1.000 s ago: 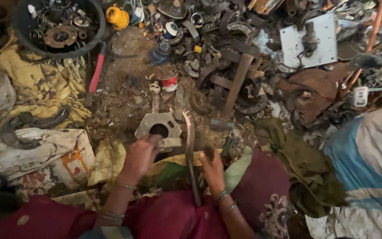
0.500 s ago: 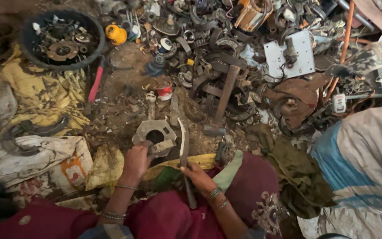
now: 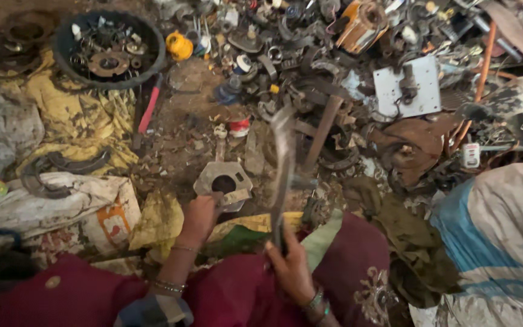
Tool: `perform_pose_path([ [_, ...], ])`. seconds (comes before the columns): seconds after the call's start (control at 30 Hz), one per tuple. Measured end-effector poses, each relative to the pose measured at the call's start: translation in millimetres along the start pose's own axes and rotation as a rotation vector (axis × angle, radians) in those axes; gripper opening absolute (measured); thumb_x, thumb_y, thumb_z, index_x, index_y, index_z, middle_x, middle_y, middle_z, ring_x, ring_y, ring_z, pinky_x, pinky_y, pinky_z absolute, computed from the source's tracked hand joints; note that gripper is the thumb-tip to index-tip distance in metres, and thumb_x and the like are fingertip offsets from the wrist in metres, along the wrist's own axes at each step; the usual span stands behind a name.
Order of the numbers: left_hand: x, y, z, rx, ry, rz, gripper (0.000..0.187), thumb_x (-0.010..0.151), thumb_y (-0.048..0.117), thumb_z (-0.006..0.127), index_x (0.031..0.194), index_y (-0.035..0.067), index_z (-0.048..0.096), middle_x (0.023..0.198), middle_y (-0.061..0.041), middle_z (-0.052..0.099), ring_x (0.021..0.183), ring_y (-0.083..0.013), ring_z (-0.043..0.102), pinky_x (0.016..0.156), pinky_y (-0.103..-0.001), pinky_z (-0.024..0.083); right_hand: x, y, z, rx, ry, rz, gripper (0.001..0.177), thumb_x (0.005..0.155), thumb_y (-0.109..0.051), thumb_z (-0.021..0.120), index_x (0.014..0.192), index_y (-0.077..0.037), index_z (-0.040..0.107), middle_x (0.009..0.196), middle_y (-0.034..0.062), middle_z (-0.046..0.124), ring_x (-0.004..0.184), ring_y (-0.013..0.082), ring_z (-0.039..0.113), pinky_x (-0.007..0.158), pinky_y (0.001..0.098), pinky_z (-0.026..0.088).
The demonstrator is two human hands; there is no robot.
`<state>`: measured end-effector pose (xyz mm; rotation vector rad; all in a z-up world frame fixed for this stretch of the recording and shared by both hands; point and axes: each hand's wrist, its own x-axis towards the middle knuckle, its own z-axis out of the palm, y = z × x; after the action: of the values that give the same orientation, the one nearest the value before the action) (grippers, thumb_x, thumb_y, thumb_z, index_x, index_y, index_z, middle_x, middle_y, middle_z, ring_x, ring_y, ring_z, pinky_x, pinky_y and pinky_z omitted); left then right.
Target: The person sits on the floor and repeatedly strikes a metal part with a hammer while holding it in place with the other hand. The person adjusts the part's position several times and continues hammering throughout the clip.
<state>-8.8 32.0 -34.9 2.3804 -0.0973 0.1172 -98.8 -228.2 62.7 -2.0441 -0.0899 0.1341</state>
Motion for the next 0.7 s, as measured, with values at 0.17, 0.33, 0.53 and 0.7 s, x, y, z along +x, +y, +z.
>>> perform_pose_path([
  [0.17,6.5,-22.1,23.6,0.126,0.050,0.086,0.017,0.084,0.020,0.071,0.094,0.006,0.072,0.092,-0.017,0.072,0.092,-0.0406,0.069,0.082,-0.052,0.055,6.0,1.5,2.1,-0.160,0.123,-0.037,0.073,0.096,-0.018,0.062,0.158,-0.005,0.024,0.080,0.0152,0.069,0.062,0.0273,0.067,0.054,0.0426,0.053],
  [0.33,8.2,-27.8,32.6,0.140,-0.016,0.025,0.013,0.085,0.014,0.066,0.095,0.008,0.073,0.093,-0.019,0.071,0.092,-0.0413,0.069,0.082,-0.052,0.056,23.5,43.1,25.2,-0.561,-0.210,-0.003,0.068,0.100,-0.018,0.059,0.160,-0.008,0.027,0.088,0.0268,0.069,0.075,0.0439,0.066,0.063,0.0530,0.051],
  [0.53,7.4,-14.5,16.9,0.136,-0.055,-0.018,0.010,0.092,0.010,0.064,0.092,0.004,0.072,0.092,-0.021,0.069,0.090,-0.0408,0.069,0.080,-0.050,0.057,10.8,13.6,-4.6,-0.265,0.106,0.002,0.066,0.097,-0.020,0.062,0.155,-0.008,0.034,0.087,0.0247,0.070,0.068,0.0340,0.070,0.061,0.0453,0.054],
  [0.7,8.4,2.5,-4.1,0.103,-0.074,0.006,0.017,0.084,0.015,0.073,0.083,-0.002,0.071,0.089,-0.022,0.070,0.088,-0.0413,0.069,0.079,-0.052,0.057,13.5,-4.8,2.0,-0.199,0.282,-0.159,0.051,0.099,-0.021,0.062,0.145,-0.006,0.042,0.079,0.0219,0.067,0.062,0.0336,0.065,0.056,0.0443,0.051],
])
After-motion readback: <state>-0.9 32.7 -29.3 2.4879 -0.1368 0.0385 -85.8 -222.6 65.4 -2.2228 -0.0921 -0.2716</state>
